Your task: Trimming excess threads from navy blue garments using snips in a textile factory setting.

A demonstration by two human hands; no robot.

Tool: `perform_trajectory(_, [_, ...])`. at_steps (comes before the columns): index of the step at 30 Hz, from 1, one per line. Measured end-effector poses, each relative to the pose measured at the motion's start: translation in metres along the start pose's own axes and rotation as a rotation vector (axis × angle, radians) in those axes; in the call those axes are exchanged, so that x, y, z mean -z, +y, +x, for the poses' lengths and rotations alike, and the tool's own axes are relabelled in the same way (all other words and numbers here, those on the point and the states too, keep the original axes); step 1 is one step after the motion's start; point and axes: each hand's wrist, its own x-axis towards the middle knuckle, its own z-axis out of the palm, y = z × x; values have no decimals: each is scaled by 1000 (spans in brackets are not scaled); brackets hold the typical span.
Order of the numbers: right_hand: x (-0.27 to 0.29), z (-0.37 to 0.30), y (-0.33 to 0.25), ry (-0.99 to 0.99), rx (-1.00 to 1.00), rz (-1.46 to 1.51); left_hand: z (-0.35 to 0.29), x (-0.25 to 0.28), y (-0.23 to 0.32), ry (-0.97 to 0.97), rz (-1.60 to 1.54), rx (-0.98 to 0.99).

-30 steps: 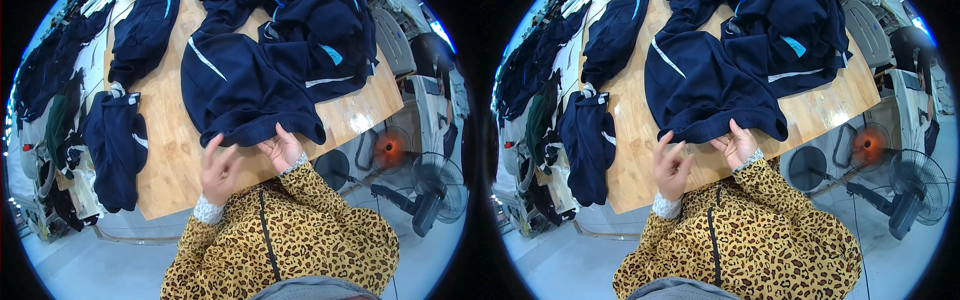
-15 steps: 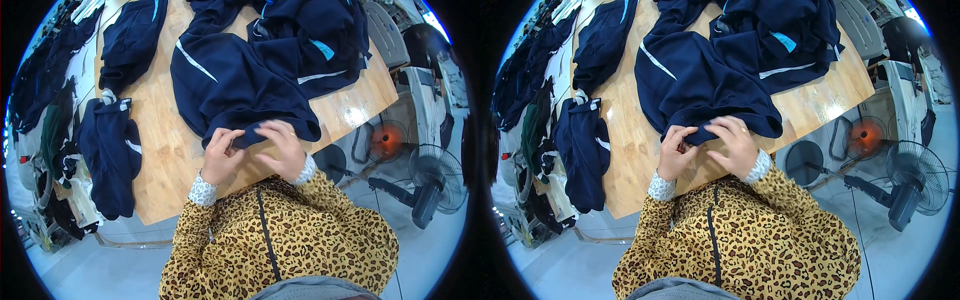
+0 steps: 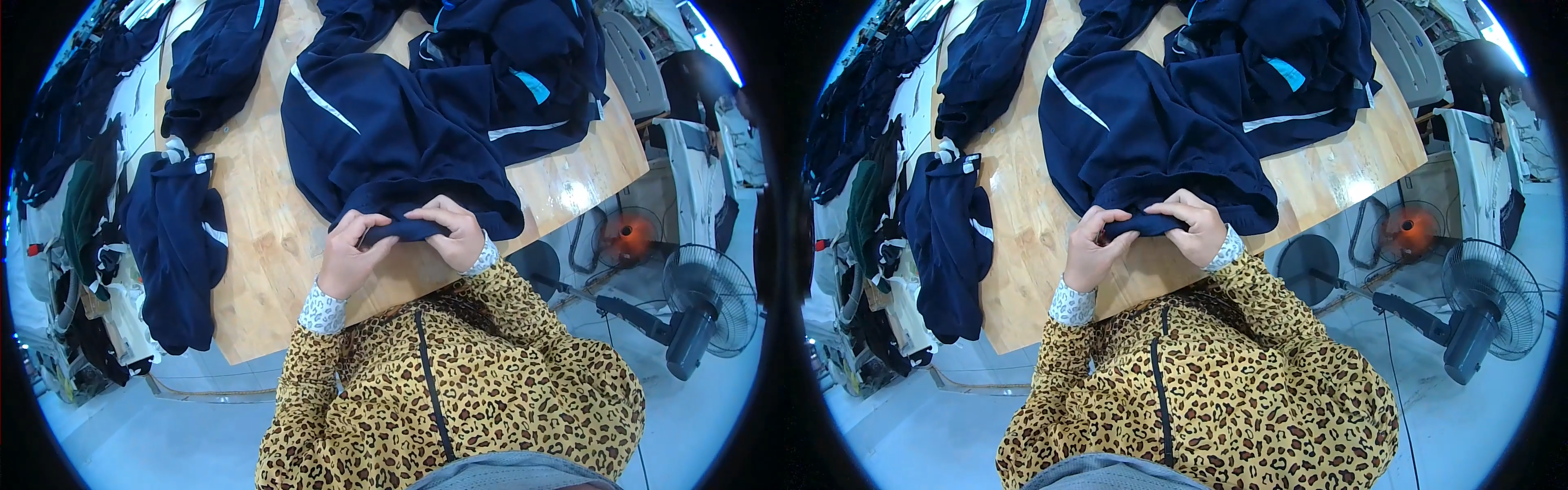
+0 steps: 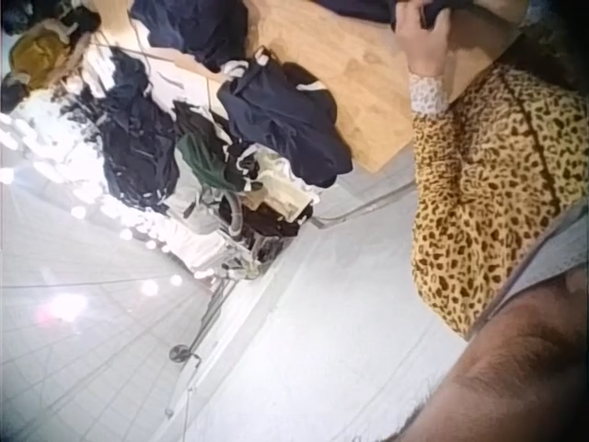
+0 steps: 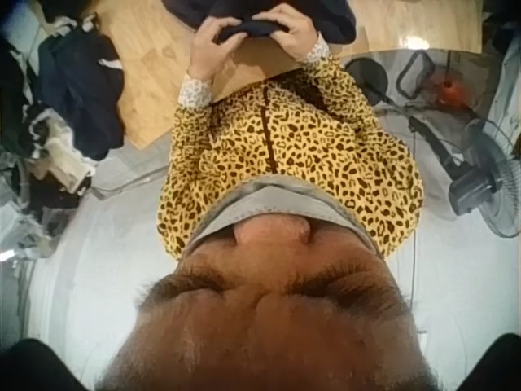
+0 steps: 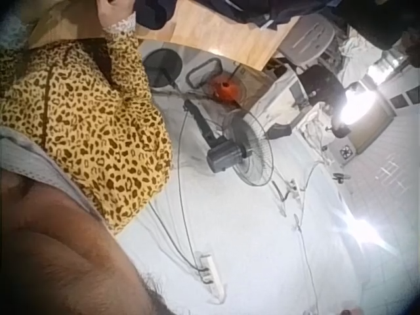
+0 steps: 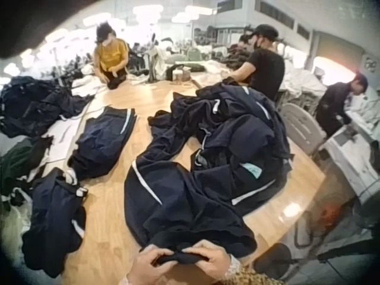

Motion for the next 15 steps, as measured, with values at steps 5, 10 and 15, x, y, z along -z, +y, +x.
perform_trajectory(5, [7, 0, 1, -146, -43, 122, 4, 8, -4, -199, -169, 174])
perform_trajectory(10, [1, -4, 7, -161, -195, 338, 12, 13, 7, -379, -440, 486])
perform_trajectory(15, [0, -6, 4, -154, -269, 482, 14, 15, 11, -411, -422, 495])
